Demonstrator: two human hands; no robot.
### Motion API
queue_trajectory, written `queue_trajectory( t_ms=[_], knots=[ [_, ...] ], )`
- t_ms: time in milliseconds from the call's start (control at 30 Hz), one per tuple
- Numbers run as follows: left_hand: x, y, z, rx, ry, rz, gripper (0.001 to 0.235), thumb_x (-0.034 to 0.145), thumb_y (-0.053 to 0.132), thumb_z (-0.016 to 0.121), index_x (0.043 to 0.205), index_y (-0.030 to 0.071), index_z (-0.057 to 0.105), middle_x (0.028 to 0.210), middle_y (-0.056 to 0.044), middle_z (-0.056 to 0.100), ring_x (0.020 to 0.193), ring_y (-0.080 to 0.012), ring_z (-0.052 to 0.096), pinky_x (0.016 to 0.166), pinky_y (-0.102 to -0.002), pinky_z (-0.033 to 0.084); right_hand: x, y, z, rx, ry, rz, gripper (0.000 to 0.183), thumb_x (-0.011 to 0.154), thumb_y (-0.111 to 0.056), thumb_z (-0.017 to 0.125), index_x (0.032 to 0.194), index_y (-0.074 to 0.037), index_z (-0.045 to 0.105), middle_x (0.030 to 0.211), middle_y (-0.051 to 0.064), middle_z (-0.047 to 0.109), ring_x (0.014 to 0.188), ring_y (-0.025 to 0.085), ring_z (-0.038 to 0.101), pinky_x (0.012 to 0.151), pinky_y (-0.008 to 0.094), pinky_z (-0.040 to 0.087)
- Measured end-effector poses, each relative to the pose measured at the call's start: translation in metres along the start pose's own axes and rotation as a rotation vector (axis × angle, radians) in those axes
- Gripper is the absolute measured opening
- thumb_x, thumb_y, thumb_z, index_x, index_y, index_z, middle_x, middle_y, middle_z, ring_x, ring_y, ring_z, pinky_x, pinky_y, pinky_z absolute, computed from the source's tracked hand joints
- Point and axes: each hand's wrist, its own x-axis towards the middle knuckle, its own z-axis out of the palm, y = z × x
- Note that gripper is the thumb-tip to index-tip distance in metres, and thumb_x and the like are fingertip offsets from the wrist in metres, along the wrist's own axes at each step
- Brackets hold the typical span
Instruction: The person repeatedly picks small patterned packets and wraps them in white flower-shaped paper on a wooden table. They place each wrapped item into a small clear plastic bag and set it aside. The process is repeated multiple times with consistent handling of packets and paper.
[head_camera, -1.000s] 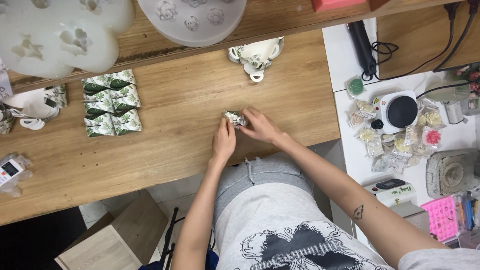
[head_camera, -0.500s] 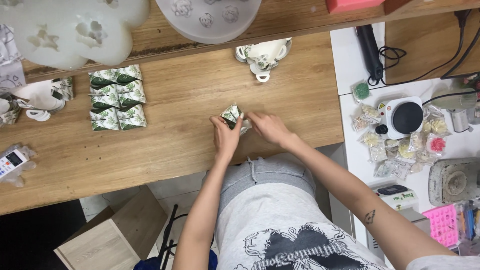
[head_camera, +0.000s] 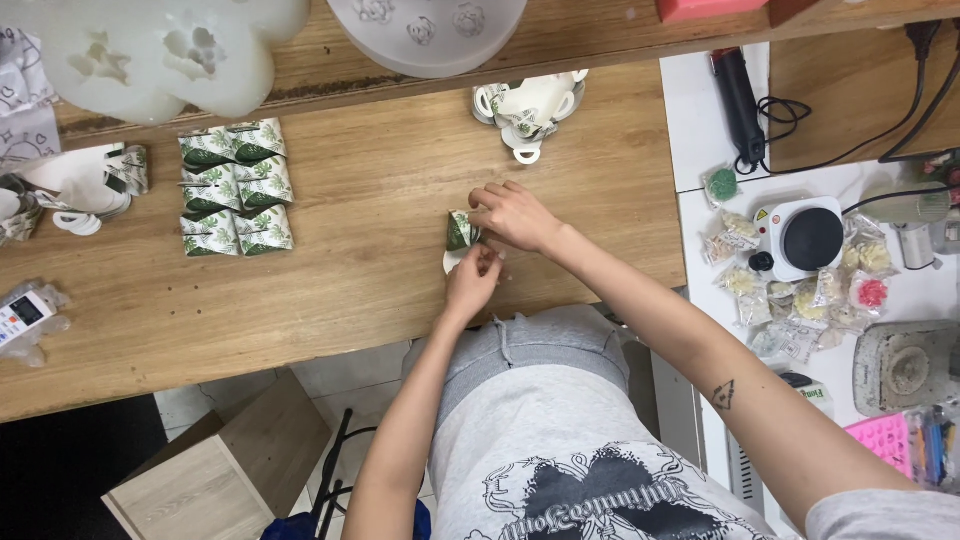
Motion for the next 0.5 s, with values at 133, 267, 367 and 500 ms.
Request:
queue_trajectory(
  t_ms=[133,267,367,500],
  knots=[
    [0.008,-0.012,-0.003,0.204,0.019,-0.12,0.029,0.096,0.035,0.066,0.101,0.006,0.065,0.087,-0.01,0.079,0.083,-0.0244,0.077,0.08,-0.039,0.057,-0.008,0.002,-0.005,-0.064,-0.148,0.054,0.009,0.084,-0.023,0.072,0.086,-0.014,0.073,0.105,0.003,0.067,0.104,0.022,0.066,0.089,0.04,0.053],
    [0.016,-0.029,-0.005,0.247,0.061,-0.092,0.029,0.098,0.034,0.057,0.101,0.006,0.065,0.09,-0.014,0.077,0.088,-0.0316,0.075,0.08,-0.043,0.056,-0.021,0.007,-0.002,0.04,-0.146,0.041,0.011,0.085,-0.022,0.073,0.081,-0.012,0.07,0.09,0.006,0.069,0.093,0.026,0.068,0.081,0.043,0.055],
    [0.013,-0.025,-0.008,0.265,0.048,-0.074,0.031,0.101,0.035,0.049,0.103,0.008,0.064,0.088,-0.015,0.076,0.088,-0.0345,0.073,0.08,-0.046,0.054,-0.024,0.011,-0.001,0.136,-0.15,0.067,0.012,0.084,-0.022,0.072,0.081,-0.01,0.071,0.087,0.01,0.07,0.088,0.03,0.069,0.077,0.045,0.056],
    [0.012,-0.011,-0.005,0.169,0.036,-0.088,0.036,0.105,0.038,0.043,0.101,0.007,0.062,0.082,-0.015,0.072,0.081,-0.0331,0.071,0.076,-0.046,0.052,-0.03,0.015,0.005,0.14,-0.116,0.021,0.014,0.085,-0.019,0.07,0.079,-0.006,0.069,0.086,0.01,0.07,0.09,0.031,0.069,0.078,0.046,0.057]
  ],
)
